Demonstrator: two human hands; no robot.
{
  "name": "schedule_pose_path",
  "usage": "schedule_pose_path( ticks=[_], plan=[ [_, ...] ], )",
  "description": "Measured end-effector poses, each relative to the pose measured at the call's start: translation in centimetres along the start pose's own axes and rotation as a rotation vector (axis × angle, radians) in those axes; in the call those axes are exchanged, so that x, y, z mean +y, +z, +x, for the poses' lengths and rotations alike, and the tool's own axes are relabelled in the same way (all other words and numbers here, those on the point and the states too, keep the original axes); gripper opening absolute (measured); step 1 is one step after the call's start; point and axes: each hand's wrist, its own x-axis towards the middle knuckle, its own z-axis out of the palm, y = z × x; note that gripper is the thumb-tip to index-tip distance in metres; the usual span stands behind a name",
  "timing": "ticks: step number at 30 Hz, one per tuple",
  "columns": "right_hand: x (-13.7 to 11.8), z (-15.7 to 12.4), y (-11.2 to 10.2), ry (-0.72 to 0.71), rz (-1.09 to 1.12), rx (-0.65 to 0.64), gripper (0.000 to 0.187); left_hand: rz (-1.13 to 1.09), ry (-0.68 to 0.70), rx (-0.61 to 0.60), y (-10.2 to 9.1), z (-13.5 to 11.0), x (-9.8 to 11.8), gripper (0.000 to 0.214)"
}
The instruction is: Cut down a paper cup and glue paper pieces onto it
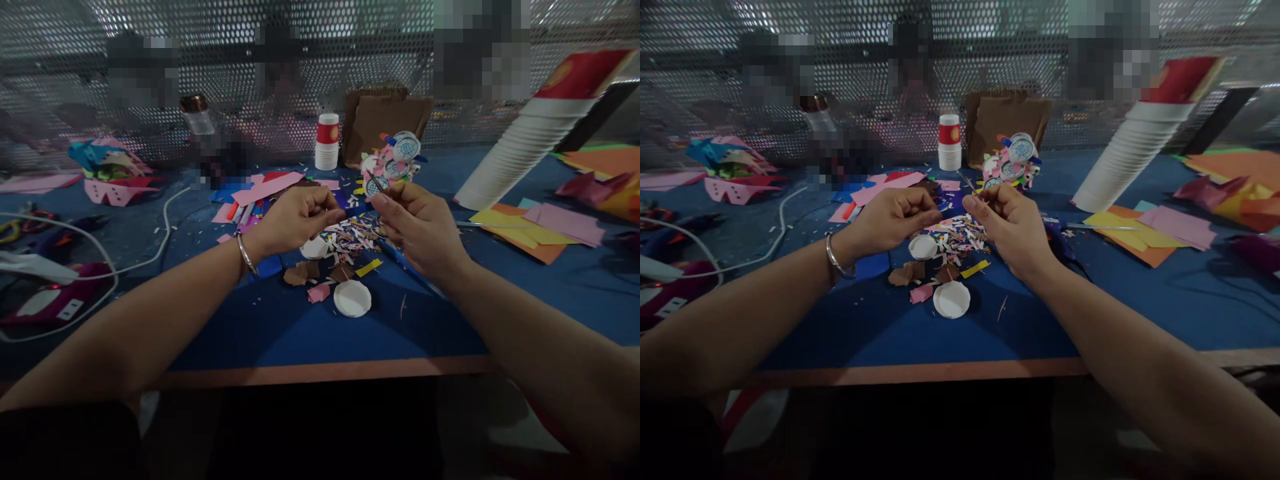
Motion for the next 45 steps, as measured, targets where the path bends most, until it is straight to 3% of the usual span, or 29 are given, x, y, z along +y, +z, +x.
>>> schedule_pose_path(
  ticks=[7, 13, 20, 25, 28, 33, 37, 42, 45],
  plan=[
    [-0.3, -0.2, 0.5, 0.096, 0.097, -0.055, 0.052, -0.114, -0.043, 0.012, 0.1, -0.7, 0.2, 0.041],
    [-0.8, -0.2, 0.4, 0.123, 0.186, -0.027, 0.057, -0.123, -0.007, 0.090, -0.4, -0.5, 0.0, 0.032],
    [-0.8, -0.3, 0.5, 0.107, 0.126, -0.067, 0.054, -0.132, 0.018, 0.159, -0.6, -0.6, 0.0, 0.026],
    [-1.1, -0.6, 0.5, 0.106, 0.103, -0.083, 0.056, -0.494, -0.124, 0.248, 0.3, -0.5, -0.1, 0.033],
    [-1.2, -0.7, 0.6, 0.106, 0.100, -0.088, 0.057, -0.682, -0.225, 0.287, 0.9, -0.6, 0.1, 0.026],
    [-1.0, -0.8, 0.7, 0.103, 0.117, -0.101, 0.055, -0.815, -0.290, 0.232, 2.2, -1.1, 0.7, 0.015],
    [-1.0, -0.9, 0.7, 0.106, 0.126, -0.122, 0.059, -0.775, -0.225, 0.192, 3.1, -1.4, 0.7, 0.023],
    [-1.1, -1.0, 0.5, 0.138, 0.064, -0.155, 0.060, -0.660, -0.197, 0.374, 2.1, -0.9, 0.1, 0.017],
    [-1.0, -1.0, 0.4, 0.142, 0.055, -0.177, 0.061, -0.652, -0.215, 0.412, 1.4, -0.7, -0.2, 0.016]
  ],
)
